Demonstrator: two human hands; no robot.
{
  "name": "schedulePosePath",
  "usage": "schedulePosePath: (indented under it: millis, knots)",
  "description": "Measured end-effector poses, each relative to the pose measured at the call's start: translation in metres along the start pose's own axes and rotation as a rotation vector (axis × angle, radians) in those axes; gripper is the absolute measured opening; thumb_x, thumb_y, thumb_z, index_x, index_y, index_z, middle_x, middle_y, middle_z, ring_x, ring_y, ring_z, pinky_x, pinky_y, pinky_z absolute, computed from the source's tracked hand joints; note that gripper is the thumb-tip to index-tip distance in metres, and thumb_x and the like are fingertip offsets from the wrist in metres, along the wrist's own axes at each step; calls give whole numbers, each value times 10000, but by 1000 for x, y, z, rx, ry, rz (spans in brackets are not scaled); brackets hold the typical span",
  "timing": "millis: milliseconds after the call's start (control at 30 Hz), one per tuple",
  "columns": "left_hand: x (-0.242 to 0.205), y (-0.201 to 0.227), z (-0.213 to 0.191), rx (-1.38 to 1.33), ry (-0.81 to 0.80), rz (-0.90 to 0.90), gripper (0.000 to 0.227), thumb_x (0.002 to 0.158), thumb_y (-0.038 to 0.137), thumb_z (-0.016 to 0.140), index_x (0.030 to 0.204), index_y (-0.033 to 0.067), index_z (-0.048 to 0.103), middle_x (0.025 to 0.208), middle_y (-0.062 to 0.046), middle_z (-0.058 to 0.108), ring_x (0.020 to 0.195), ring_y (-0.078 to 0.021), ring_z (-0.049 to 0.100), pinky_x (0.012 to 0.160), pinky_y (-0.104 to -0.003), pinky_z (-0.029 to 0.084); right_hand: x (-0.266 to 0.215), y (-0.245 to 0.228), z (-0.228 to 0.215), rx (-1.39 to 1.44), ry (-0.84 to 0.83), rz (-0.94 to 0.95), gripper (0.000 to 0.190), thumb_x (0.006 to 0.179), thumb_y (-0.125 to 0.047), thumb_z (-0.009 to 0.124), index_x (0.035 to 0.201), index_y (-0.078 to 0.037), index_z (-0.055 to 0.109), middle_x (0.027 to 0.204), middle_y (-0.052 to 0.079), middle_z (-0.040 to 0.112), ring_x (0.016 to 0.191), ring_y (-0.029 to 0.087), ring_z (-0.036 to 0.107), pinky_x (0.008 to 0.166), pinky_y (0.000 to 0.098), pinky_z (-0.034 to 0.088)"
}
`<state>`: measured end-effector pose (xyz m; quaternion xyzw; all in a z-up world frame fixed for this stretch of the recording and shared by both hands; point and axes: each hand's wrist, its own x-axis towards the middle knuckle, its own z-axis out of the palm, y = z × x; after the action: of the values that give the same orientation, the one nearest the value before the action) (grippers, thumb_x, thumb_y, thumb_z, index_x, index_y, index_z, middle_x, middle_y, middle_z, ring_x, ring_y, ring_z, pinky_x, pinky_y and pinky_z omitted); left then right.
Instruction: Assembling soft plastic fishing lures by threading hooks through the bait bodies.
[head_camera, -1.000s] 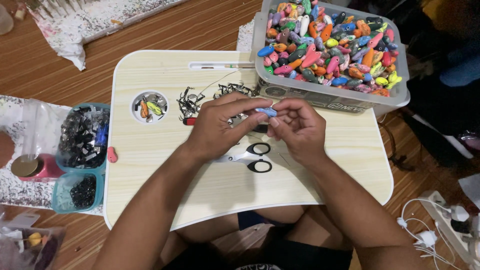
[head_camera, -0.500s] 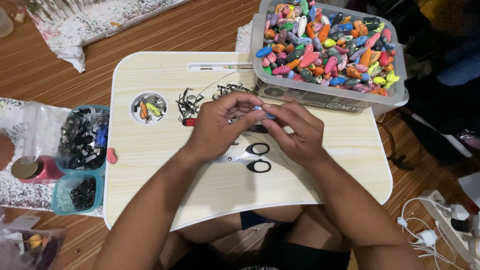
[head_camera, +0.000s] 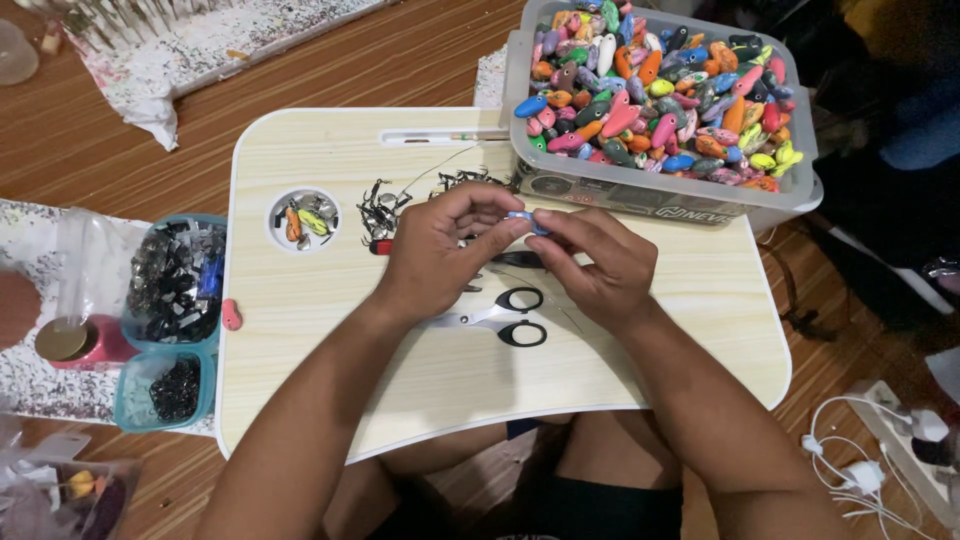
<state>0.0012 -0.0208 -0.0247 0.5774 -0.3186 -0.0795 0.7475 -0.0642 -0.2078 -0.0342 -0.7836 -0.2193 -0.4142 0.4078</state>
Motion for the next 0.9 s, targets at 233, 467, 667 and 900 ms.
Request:
schedulePosePath:
  millis: [233,467,667,900]
  knots:
    - [0,-1,-2,3,2,-12,223,940,116,775,1126,15,704,988,-130,735,938,-139,710,853,-303,625,-5,0,-1,42,34,8,182,826,85,858,988,79,776,780,175,727,555,210,680,507,314,586]
    - [1,0,-2,-2,8,-17,235,930,107,780,1134,13,711,1009,-158,745,926,-148,718,836,-311,628,-27,14,8,362,-3,452,373,892,32,788,1245,81,678,826,131,679,637,98,633,562,256,594]
    - [1,2,0,-24,30,-23,235,929,100,778,1134,11,708,1002,-158,747,913,-148,723,824,-310,631,-35,24,6,448,28,581,354,888,14,795,1212,88,673,843,126,682,615,92,661,536,223,586]
    - [-1,-10,-5,-34,9,-46,253,918,148,800,1128,33,717,999,-152,735,917,-144,714,821,-312,623,-46,46,-2,419,-74,621,405,880,-16,804,1263,45,687,887,153,699,644,119,681,542,227,596]
